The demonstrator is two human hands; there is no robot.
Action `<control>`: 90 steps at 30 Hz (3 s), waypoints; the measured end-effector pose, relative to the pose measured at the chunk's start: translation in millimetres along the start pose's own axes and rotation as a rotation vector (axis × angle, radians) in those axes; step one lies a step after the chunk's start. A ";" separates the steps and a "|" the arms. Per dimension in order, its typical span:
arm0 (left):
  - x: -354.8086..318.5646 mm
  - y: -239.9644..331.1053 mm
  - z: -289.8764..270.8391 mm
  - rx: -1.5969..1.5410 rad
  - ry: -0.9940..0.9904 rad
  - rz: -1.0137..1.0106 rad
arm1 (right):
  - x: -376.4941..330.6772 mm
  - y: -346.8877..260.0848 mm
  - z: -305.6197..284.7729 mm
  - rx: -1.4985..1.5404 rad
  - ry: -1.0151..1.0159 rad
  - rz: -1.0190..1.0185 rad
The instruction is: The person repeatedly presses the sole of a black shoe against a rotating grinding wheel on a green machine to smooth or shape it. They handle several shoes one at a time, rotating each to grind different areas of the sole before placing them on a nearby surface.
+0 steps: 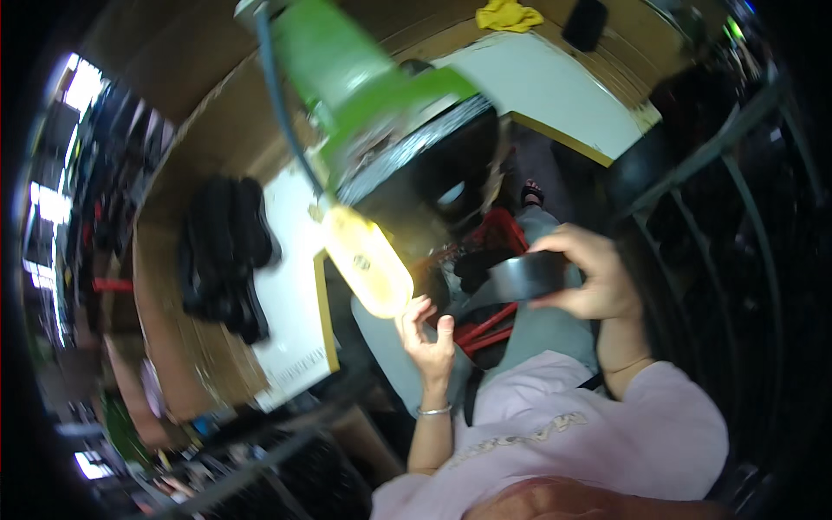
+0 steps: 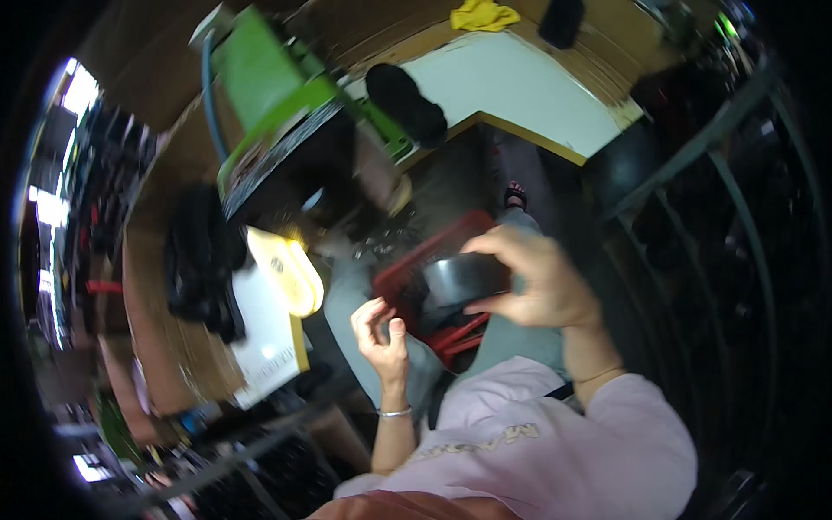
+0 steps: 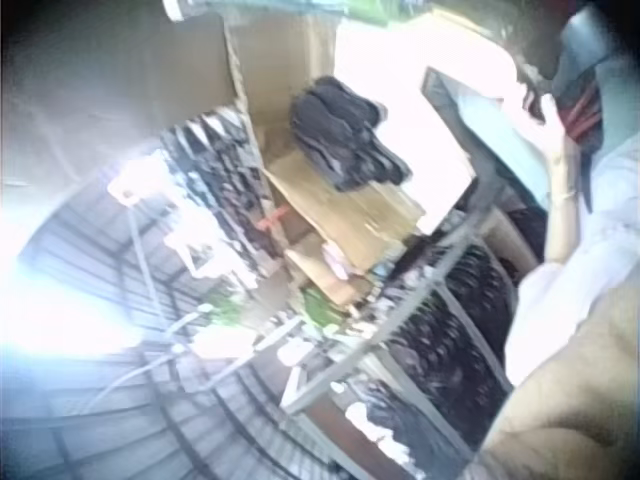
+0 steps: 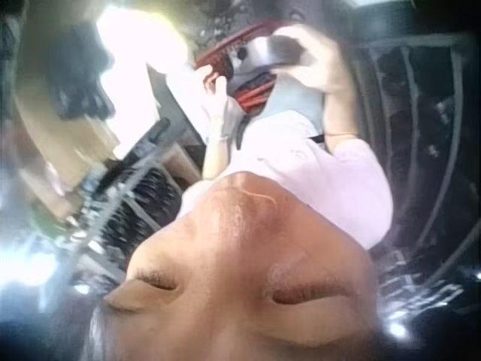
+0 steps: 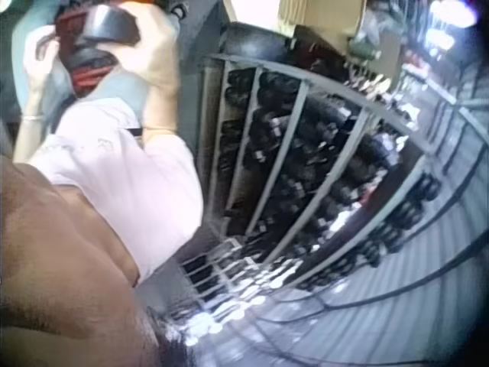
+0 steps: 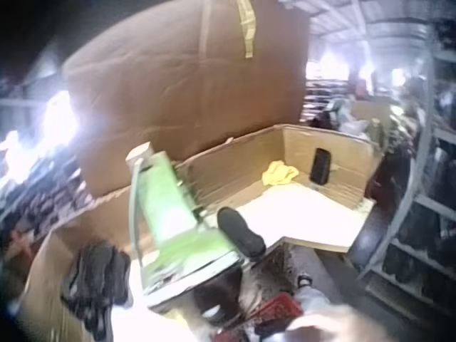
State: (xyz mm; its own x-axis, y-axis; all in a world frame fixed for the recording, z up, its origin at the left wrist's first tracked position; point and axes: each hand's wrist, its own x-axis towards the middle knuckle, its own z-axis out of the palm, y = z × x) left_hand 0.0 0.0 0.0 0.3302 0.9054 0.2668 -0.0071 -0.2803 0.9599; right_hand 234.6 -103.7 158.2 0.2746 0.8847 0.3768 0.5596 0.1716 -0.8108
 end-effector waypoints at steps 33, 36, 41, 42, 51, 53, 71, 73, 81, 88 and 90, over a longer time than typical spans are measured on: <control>109.5 47.0 -221.9 0.945 0.233 0.135 | 27.5 280.0 7.7 -0.075 0.362 0.038; 76.3 94.6 -207.7 1.069 0.181 0.376 | -24.2 267.9 40.2 0.186 0.145 0.199; 40.7 150.0 -164.9 0.521 0.141 0.356 | -71.5 179.8 122.4 0.721 -0.177 0.534; 38.9 143.1 -152.1 0.365 0.100 0.307 | -71.3 165.3 135.0 0.775 -0.169 0.456; 14.7 66.0 -11.2 -0.937 -0.048 -0.247 | -93.2 184.0 114.9 0.983 0.054 0.543; 8.6 56.0 21.2 -0.787 -0.066 -0.253 | -103.7 174.3 111.4 1.022 0.058 0.611; 47.0 52.0 74.1 -0.644 -0.125 -0.364 | -168.2 161.6 97.7 1.395 0.130 0.850; 40.9 34.7 73.1 -0.570 -0.103 -0.256 | -159.1 166.4 76.1 1.292 0.379 0.803; 47.3 41.3 62.3 -0.377 -0.113 -0.173 | -25.2 143.2 -14.8 0.952 0.571 0.555; 45.8 50.9 24.8 -0.506 -0.021 -0.250 | 11.9 137.6 -2.9 0.994 0.375 0.434; 43.3 50.5 20.7 -0.528 -0.046 -0.262 | 6.0 140.2 -0.7 0.986 0.366 0.383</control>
State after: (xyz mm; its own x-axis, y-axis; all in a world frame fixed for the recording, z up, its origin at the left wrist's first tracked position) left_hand 33.5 18.5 58.3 0.4246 0.9051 0.0222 -0.3845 0.1581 0.9095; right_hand 315.3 -74.6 47.1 0.6002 0.7998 0.0035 -0.4310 0.3271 -0.8410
